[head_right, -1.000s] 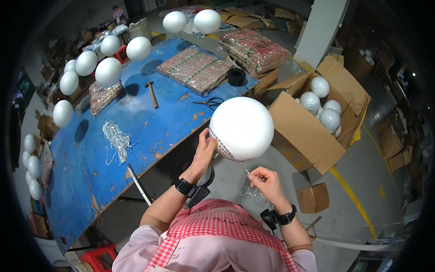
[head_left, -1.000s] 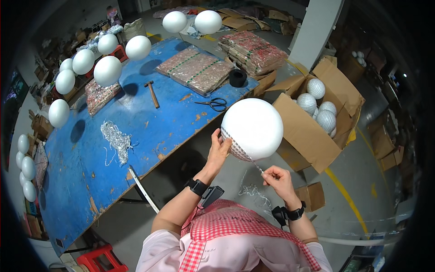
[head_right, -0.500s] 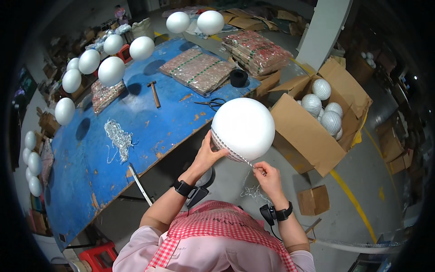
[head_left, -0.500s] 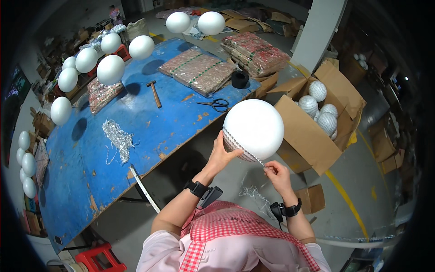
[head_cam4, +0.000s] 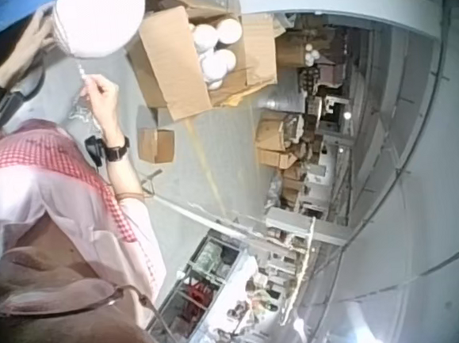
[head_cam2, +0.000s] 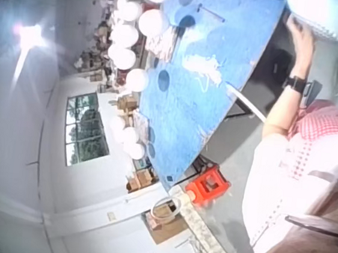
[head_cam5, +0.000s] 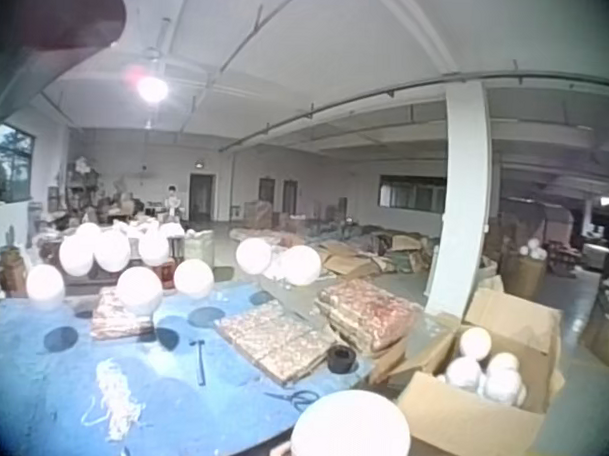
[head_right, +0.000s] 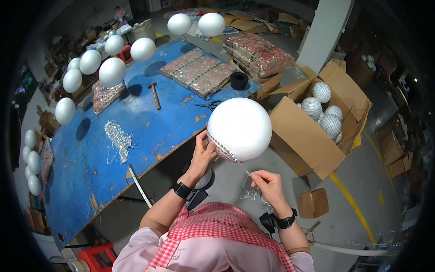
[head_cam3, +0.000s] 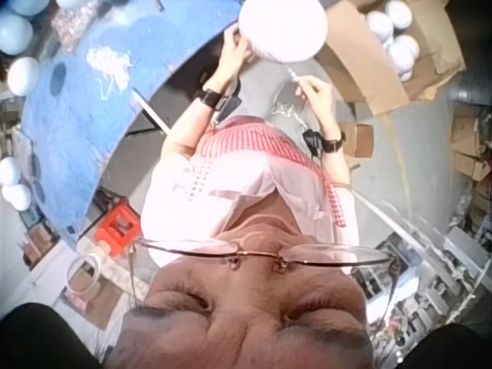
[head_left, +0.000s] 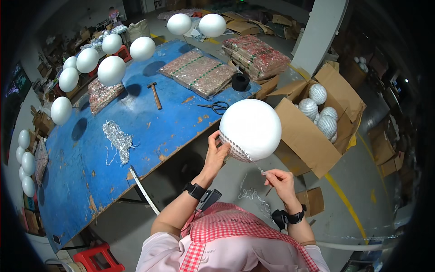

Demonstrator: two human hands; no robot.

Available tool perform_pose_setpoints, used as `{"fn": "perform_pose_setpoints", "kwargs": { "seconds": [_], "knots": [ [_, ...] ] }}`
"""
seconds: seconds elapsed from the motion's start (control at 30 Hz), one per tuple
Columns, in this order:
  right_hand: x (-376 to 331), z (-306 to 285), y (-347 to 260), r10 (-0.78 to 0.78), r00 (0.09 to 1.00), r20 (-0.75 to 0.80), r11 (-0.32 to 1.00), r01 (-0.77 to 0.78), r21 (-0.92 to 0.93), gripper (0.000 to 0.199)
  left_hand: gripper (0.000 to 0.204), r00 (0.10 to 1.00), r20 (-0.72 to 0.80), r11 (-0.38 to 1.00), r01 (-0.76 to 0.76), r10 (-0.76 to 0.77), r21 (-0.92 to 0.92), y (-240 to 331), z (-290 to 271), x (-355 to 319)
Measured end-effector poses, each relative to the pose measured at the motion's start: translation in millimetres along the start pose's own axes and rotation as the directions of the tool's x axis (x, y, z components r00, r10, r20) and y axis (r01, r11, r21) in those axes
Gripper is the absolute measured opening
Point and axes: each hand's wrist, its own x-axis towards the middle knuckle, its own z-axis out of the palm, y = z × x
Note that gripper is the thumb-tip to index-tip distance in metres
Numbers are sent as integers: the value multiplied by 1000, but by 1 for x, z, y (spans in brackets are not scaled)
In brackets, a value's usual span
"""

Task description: The person wraps a string of beads around the circumference of a white foam ball, pressing them into the surface to secure them.

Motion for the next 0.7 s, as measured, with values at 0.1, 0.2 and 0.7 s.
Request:
{"fn": "perform_pose_setpoints", "kwargs": {
  "seconds": [0.1,0.2,0.7],
  "knots": [
    [-6,7,-15,-187,982,20,982,187,-15,8,63,999,-30,999,-22,23,41,-2,3,2],
    [-8,10,-25,-290,956,47,953,293,-76,7,65,998,-57,998,-30,33,50,-6,3,3],
    [23,2,12,-171,982,-79,797,91,-598,11,68,997,-13,989,78,-80,-127,-7,-4,9]
  ]
}}
